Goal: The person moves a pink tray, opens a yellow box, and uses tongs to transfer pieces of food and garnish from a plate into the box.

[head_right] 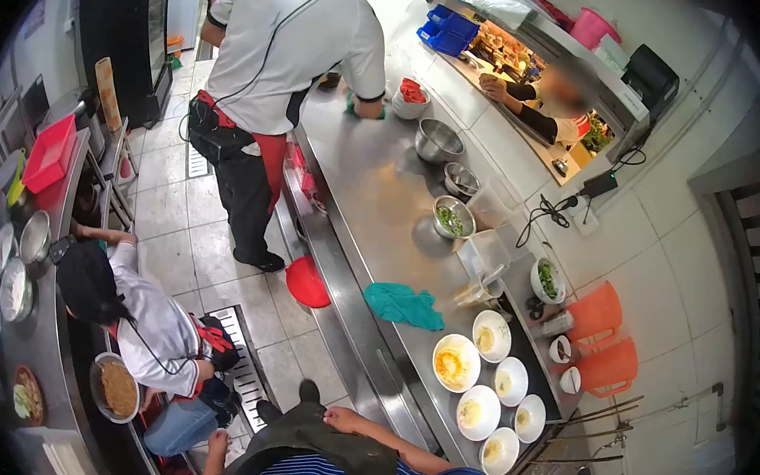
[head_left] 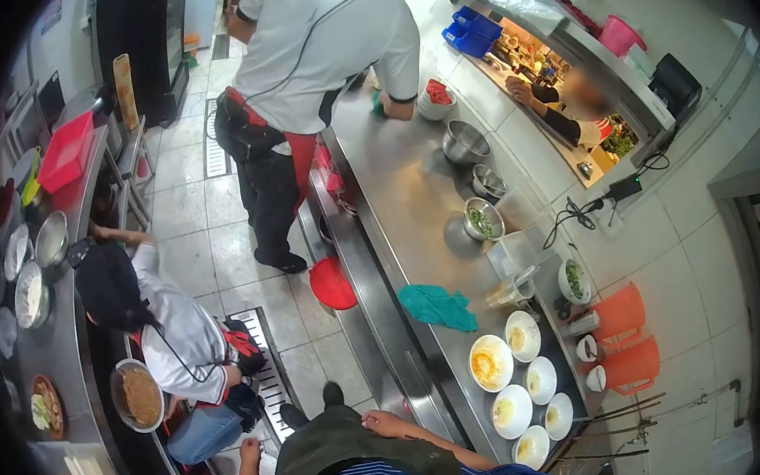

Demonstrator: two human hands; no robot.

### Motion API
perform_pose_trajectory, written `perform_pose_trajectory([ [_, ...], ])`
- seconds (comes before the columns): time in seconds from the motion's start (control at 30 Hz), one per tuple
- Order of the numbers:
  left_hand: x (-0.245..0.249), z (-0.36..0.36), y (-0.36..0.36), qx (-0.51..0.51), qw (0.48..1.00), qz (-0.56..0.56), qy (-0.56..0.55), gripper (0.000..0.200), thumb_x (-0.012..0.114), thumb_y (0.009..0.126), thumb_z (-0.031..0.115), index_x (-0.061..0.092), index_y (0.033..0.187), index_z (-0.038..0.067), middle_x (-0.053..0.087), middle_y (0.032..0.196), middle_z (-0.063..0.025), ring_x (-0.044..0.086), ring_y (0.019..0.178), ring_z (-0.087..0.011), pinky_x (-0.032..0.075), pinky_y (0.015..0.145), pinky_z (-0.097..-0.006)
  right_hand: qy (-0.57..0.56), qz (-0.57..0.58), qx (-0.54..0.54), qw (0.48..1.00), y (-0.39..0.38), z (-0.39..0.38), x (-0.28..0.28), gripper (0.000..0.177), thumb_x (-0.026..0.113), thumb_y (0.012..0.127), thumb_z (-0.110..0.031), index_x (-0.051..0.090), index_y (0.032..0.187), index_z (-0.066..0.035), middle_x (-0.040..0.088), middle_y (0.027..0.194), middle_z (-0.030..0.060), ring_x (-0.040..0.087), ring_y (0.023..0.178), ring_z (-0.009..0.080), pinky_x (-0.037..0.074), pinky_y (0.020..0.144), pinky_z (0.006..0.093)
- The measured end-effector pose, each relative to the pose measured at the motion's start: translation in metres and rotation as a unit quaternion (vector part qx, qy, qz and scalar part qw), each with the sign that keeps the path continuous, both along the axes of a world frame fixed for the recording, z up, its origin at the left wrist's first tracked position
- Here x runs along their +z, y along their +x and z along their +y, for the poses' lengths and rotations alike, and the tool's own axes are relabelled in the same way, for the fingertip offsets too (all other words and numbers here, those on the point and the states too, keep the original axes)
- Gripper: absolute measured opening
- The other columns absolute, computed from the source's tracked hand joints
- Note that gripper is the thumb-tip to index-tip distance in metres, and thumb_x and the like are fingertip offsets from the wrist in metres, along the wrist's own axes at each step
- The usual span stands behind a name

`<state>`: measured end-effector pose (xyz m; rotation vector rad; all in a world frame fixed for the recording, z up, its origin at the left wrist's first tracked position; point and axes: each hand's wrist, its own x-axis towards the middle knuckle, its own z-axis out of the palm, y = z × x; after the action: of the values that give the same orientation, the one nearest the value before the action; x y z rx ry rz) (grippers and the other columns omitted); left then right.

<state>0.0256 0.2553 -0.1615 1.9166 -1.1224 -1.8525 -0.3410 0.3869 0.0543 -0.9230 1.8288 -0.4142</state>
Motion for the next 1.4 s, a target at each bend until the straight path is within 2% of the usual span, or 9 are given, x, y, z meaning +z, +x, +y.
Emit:
perform_pose_trajectory([
  [0.1, 0.015, -0.02, -0.042, 0.012, 0.997, 0.041, -0.063, 0.016, 0.052, 0.074, 0.011, 0.054, 0.088, 0.002, 0.056, 0.074, -0.0067, 0.053, 0.055, -0.0152, 0.042, 0.043, -0.0257, 0.068, -0.065, 0.047, 0.995, -0.005, -0.016, -0.001, 0.028, 0.053, 0.08, -0.026, 0.054, 0.1, -0.005, 0.059, 0.078, 0.0068, 0.055, 0.074, 0.0166, 0.044, 0.067, 0.0278],
  [0.2, 0.034, -0.026, -0.054, -0.004, 0.997, 0.063, 0.035, 0.021, 0.05, 0.078, 0.015, 0.051, 0.095, 0.003, 0.057, 0.076, -0.0068, 0.053, 0.055, -0.0138, 0.041, 0.042, -0.0226, -0.004, -0.015, 0.115, 0.993, -0.014, -0.042, -0.002, 0.027, 0.053, 0.08, -0.024, 0.054, 0.099, -0.005, 0.059, 0.077, 0.007, 0.055, 0.072, 0.0168, 0.044, 0.066, 0.028],
  [0.27, 0.022, -0.021, -0.043, -0.104, 0.992, 0.012, 0.066, 0.019, 0.05, 0.078, 0.018, 0.053, 0.092, 0.004, 0.058, 0.075, -0.006, 0.054, 0.055, -0.0151, 0.04, 0.042, -0.0257, 0.004, 0.004, 0.057, 0.998, -0.021, -0.056, 0.003, 0.026, 0.053, 0.08, -0.022, 0.054, 0.099, -0.004, 0.059, 0.078, 0.0087, 0.055, 0.072, 0.0172, 0.044, 0.066, 0.0286],
  [0.33, 0.091, -0.021, -0.04, -0.238, 0.963, -0.074, 0.098, 0.017, 0.051, 0.078, 0.019, 0.055, 0.086, 0.005, 0.058, 0.071, -0.0058, 0.054, 0.056, -0.0179, 0.042, 0.045, -0.034, -0.018, -0.015, 0.036, 0.999, -0.03, -0.068, 0.013, 0.026, 0.052, 0.079, -0.02, 0.054, 0.099, -0.004, 0.06, 0.081, 0.0103, 0.057, 0.074, 0.0189, 0.044, 0.067, 0.0292],
  [0.4, -0.016, 0.001, 0.0, -0.204, 0.95, -0.092, 0.215, 0.015, 0.051, 0.077, 0.017, 0.057, 0.081, 0.004, 0.057, 0.068, -0.0058, 0.055, 0.058, -0.0209, 0.045, 0.051, -0.0401, -0.03, 0.014, 0.028, 0.999, -0.038, -0.073, 0.021, 0.026, 0.052, 0.079, -0.019, 0.054, 0.099, -0.003, 0.06, 0.082, 0.0113, 0.057, 0.077, 0.0202, 0.044, 0.069, 0.0301],
  [1.0, -0.012, 0.024, -0.024, 0.044, 0.992, 0.099, 0.064, 0.014, 0.054, 0.076, 0.011, 0.058, 0.066, 0.002, 0.055, 0.06, -0.0061, 0.055, 0.058, -0.0152, 0.043, 0.049, -0.0264, -0.03, 0.004, 0.153, 0.988, -0.033, -0.086, 0.031, 0.029, 0.051, 0.079, -0.023, 0.053, 0.102, -0.004, 0.061, 0.091, 0.0104, 0.056, 0.085, 0.0225, 0.043, 0.075, 0.0315],
  [1.03, -0.007, 0.025, -0.014, 0.043, 0.992, 0.098, 0.059, 0.014, 0.054, 0.076, 0.011, 0.058, 0.066, 0.002, 0.055, 0.06, -0.0061, 0.055, 0.058, -0.0152, 0.043, 0.049, -0.0264, -0.031, -0.005, 0.155, 0.987, -0.031, -0.089, 0.038, 0.03, 0.051, 0.079, -0.023, 0.053, 0.102, -0.004, 0.061, 0.091, 0.0108, 0.056, 0.085, 0.0227, 0.043, 0.075, 0.0314],
  [1.1, 0.019, 0.027, 0.01, -0.16, 0.963, 0.203, 0.081, 0.018, 0.053, 0.076, 0.014, 0.058, 0.064, 0.002, 0.055, 0.057, -0.0042, 0.055, 0.057, -0.0143, 0.044, 0.053, -0.0264, -0.048, -0.019, 0.147, 0.988, -0.032, -0.091, 0.034, 0.03, 0.051, 0.079, -0.023, 0.053, 0.103, -0.004, 0.06, 0.092, 0.0113, 0.056, 0.086, 0.0232, 0.043, 0.076, 0.0315],
  [1.4, 0.008, 0.005, 0.035, -0.195, 0.978, 0.074, 0.004, 0.02, 0.053, 0.076, 0.017, 0.06, 0.067, 0.002, 0.057, 0.058, -0.0049, 0.055, 0.057, -0.0146, 0.044, 0.054, -0.0271, 0.025, -0.174, 0.062, 0.983, -0.032, -0.096, 0.09, 0.035, 0.05, 0.083, -0.03, 0.049, 0.109, -0.007, 0.054, 0.096, 0.0038, 0.053, 0.079, 0.0113, 0.043, 0.069, 0.0263],
])
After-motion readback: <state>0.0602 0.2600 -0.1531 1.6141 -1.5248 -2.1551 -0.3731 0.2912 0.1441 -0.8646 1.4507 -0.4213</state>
